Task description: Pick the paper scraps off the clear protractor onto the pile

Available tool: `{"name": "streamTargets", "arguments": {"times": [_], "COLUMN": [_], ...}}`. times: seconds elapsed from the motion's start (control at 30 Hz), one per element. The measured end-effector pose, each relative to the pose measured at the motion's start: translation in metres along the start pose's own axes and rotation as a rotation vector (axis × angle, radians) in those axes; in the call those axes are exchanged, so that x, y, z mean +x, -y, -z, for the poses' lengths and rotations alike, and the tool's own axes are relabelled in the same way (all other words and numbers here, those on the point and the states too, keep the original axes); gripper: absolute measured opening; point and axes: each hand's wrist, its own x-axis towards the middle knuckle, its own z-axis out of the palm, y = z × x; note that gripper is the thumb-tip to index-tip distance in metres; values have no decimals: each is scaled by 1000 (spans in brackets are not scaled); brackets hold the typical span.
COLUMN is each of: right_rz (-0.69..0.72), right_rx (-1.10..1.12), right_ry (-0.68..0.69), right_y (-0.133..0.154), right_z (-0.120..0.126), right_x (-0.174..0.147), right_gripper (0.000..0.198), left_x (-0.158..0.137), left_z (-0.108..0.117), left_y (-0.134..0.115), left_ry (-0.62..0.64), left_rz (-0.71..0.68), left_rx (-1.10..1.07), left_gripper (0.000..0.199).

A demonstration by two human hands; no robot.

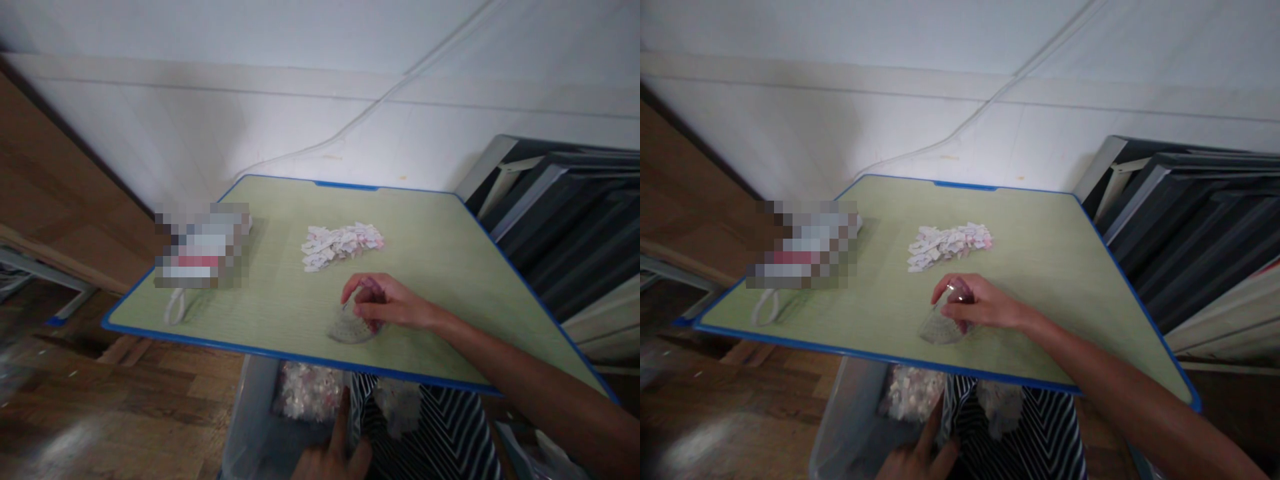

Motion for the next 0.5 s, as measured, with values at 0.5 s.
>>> {"name": "streamTargets", "arguments": {"times": [0.5], "right_rz": [-5], "right_rx": [-162], "right_ry": [141], "right_y": [5], "right_z": [-19], "right_x": [-6], "right_gripper": [17], "left_x": [-1], "left_z": [-1], "left_y": [0], "left_ry": [21], "left_rz": [2], "left_rx": [-6], "left_gripper": [35]}}
